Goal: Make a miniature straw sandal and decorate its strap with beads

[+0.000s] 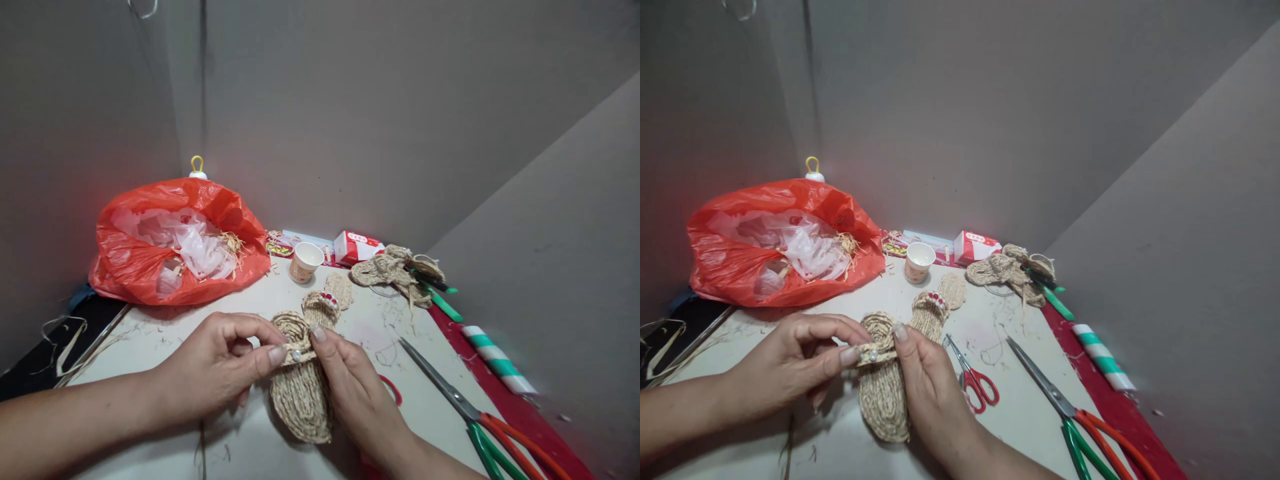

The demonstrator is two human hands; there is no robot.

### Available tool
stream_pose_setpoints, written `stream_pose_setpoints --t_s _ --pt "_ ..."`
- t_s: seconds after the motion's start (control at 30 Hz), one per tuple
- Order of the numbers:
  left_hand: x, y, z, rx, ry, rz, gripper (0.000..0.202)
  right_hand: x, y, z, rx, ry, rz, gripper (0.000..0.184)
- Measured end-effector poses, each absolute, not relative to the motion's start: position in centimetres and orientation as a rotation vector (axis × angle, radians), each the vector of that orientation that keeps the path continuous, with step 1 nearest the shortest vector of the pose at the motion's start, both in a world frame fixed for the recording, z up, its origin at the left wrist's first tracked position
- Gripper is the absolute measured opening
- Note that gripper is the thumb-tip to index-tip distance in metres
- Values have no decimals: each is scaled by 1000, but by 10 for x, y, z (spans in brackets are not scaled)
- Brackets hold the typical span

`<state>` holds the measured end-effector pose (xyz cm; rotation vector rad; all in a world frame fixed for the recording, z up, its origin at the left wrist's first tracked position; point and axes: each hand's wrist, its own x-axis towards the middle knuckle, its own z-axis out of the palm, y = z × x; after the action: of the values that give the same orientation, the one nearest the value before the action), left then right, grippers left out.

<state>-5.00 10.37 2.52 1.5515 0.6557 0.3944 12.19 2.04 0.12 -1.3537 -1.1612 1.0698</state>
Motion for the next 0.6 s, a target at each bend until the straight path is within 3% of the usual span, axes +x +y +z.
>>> stream_pose_setpoints --t_s 0.3,0.53,0.6 --pt "-51 104 21 1469 589 363 33 118 22 3 -1349 -1185 1015 39" --pt "-52 107 20 1430 557 325 54 116 21 6 -1316 -1153 1066 38" --pt "-52 107 21 1406 562 312 48 117 21 6 -1331 -1136 1070 38"
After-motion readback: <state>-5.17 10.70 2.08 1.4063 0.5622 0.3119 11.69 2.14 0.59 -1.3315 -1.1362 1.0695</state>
